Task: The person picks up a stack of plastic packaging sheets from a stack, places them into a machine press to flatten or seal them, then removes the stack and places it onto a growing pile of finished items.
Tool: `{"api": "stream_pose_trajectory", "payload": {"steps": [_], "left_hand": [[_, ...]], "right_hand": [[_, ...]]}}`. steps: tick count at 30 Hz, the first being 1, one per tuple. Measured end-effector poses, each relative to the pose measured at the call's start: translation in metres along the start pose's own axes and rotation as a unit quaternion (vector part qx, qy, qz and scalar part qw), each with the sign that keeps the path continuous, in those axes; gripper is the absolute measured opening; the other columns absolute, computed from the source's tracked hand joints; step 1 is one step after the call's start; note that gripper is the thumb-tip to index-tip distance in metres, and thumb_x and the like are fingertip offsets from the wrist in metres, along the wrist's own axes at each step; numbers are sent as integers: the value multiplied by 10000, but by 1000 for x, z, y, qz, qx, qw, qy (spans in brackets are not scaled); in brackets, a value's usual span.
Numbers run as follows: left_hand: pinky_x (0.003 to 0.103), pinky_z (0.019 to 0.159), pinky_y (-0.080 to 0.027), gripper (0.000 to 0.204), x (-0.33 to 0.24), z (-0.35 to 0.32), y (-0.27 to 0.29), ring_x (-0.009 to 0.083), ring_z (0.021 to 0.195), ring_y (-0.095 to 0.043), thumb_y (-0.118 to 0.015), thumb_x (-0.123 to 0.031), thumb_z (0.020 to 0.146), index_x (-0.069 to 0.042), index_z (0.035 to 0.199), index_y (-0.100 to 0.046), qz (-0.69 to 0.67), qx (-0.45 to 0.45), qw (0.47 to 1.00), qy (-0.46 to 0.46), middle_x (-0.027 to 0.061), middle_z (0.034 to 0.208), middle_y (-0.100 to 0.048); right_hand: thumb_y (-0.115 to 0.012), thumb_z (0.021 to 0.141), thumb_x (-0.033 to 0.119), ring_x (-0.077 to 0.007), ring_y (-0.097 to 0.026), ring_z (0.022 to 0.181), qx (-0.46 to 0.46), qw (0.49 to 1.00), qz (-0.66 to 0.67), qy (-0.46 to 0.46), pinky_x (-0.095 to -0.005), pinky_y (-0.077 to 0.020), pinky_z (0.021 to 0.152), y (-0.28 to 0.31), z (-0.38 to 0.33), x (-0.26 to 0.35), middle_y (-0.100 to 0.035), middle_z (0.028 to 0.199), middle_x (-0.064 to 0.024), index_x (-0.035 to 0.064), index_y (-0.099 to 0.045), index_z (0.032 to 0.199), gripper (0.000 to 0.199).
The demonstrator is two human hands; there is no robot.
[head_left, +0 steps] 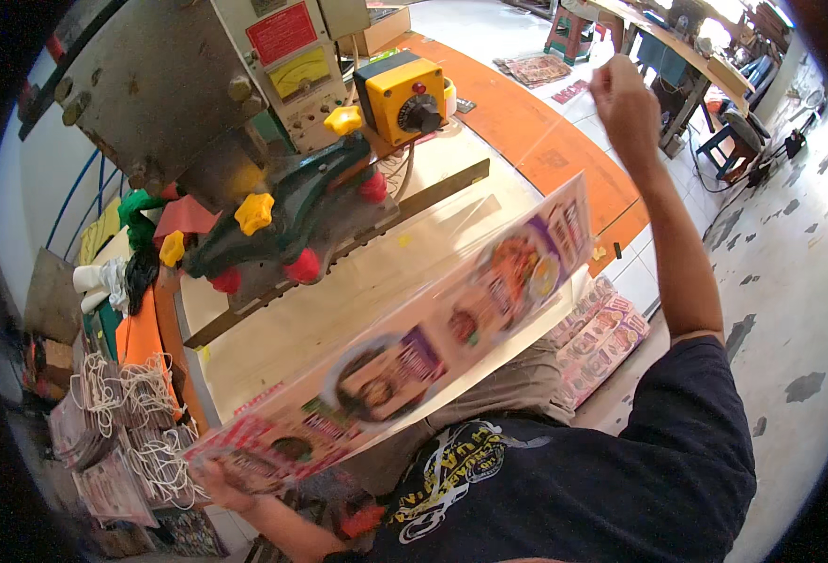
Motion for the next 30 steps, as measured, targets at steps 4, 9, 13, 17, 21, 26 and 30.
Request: {"api": "stream_pose_trajectory", "payload": {"steps": [4, 9, 13, 17, 21, 26, 30], "left_hand": [[510, 950, -554, 532, -20, 20, 43, 318, 1095, -659, -665, -369, 957, -20, 1343, -558, -41, 36, 998, 20, 172, 1241, -650], [443, 850, -561, 495, -37, 22, 72, 255, 997, -667, -733, -339, 905, -35, 1243, -538, 7, -79, 997, 24, 126, 1138, -631], [468, 948, -533, 503, -31, 23, 82, 292, 1053, -649, -724, -353, 896, -34, 1264, -600, 27, -40, 998, 47, 122, 1180, -659], [512, 1015, -517, 481, -27, 29, 44, 346, 1154, -640, -688, -325, 918, -15, 1274, -595, -35, 36, 997, 57, 166, 1236, -654], [546, 1049, -506, 487, -16, 33, 41, 387, 1208, -625, -638, -302, 948, -4, 1327, -571, -56, -7, 997, 48, 207, 1304, -631], [541, 1012, -539, 523, -25, 37, 36, 375, 1147, -668, -677, -286, 922, -1, 1348, -573, -36, 42, 996, 66, 198, 1245, -680], [531, 993, -553, 468, -27, 26, 20, 349, 1109, -683, -691, -269, 922, -6, 1296, -591, -55, -18, 998, 28, 177, 1223, -688]], "right_hand": [[-585, 1011, 269, -424, -673, 859, -38, 986, -160, 12, -521, -528, 713, -22, 11, -157, -664, 912, -176, 57, -574, 930, 228], [-604, 1008, 281, -398, -710, 857, -31, 970, -120, -207, -488, -542, 730, -37, -8, -268, -722, 927, -182, 63, -661, 1032, 227], [-650, 1012, 300, -237, -743, 888, 101, 850, 346, -384, -347, -576, 795, -56, -31, -236, -766, 1022, -112, 12, -689, 1093, 301], [-628, 1051, 267, -109, -691, 921, 202, 661, 603, -398, -254, -561, 812, -25, -48, -79, -732, 1099, -55, 53, -660, 1166, 245], [-659, 1019, 222, -141, -677, 882, 357, 569, 679, -295, -282, -553, 831, -10, -71, 9, -669, 949, -33, 37, -659, 1166, 236], [-626, 1049, 221, -60, -560, 739, 474, 612, 619, -130, -224, -461, 672, 26, -82, 123, -593, 854, 24, 47, -635, 1139, 196], [-756, 946, 267, -137, -591, 763, 449, 748, 466, 145, -308, -475, 666, 48, -88, 184, -587, 919, -38, 58, -639, 1200, 349]]}}
Point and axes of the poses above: each hand's wrist, its own z-axis towards the middle knuckle, its own y-axis out of the back of the hand, x = y × z, the point moved 4 cm from there along z, towards the middle knuckle
